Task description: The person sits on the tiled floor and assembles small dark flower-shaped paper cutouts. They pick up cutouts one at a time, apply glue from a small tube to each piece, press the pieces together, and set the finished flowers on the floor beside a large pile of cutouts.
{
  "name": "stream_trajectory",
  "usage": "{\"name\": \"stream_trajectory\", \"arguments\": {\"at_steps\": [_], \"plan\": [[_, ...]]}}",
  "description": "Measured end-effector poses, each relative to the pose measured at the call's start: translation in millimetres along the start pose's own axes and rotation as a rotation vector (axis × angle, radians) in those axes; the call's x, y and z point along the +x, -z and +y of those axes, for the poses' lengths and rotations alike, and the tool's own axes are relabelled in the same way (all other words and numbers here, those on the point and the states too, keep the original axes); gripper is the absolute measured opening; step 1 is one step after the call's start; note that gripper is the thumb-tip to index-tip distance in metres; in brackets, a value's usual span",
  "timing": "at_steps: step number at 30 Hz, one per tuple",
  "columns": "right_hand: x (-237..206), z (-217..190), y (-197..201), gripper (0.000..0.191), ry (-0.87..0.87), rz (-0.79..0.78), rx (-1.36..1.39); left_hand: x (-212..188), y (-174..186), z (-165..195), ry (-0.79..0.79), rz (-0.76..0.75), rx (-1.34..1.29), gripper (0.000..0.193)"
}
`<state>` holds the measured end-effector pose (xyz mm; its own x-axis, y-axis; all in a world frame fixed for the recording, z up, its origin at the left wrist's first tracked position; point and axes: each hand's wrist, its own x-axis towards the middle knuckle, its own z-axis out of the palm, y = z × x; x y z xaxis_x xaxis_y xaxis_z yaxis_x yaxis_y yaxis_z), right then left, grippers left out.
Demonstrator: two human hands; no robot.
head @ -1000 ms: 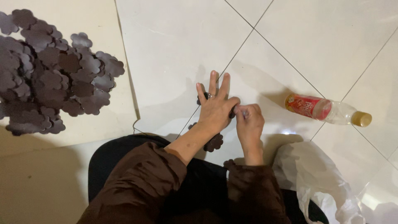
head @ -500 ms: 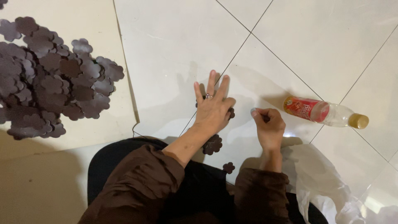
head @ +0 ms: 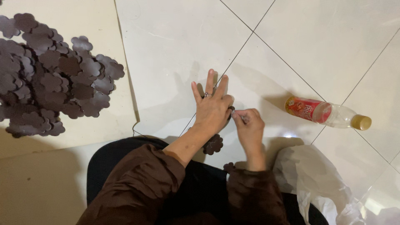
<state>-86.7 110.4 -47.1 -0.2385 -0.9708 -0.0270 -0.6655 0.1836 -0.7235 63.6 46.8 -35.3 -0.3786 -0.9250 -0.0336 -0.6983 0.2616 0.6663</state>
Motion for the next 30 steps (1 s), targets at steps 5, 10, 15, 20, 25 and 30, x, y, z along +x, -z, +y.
{"name": "stream_trajectory", "arguments": {"at_steps": [5, 10, 15, 20, 25, 30], "plan": [[-16.6, -8.6, -14.9, 0.011, 0.099, 0.081, -0.100, -0.4, -6.7, -0.6, 0.000, 0.032, -0.047, 0.008], [-13.8, -13.7, -17.0, 0.010, 0.118, 0.111, -0.068, 0.8, -8.8, -4.3, -0.016, 0.034, -0.030, 0.004], [-13.9, -14.6, -16.3, 0.011, 0.112, 0.088, -0.122, -1.5, -6.3, -5.0, -0.021, 0.044, -0.033, 0.004], [-13.2, -9.0, -3.0, 0.008, 0.058, -0.045, -0.052, 1.9, -1.6, -4.1, 0.004, -0.008, -0.046, 0.008], [-2.6, -0.1, -0.6, 0.010, -0.118, 0.063, 0.085, -1.1, -5.0, -5.2, 0.015, -0.013, -0.059, 0.012], [-8.5, -4.7, -11.9, 0.007, 0.000, 0.022, -0.022, -2.4, -10.0, -7.0, 0.024, -0.017, -0.036, 0.017]]}}
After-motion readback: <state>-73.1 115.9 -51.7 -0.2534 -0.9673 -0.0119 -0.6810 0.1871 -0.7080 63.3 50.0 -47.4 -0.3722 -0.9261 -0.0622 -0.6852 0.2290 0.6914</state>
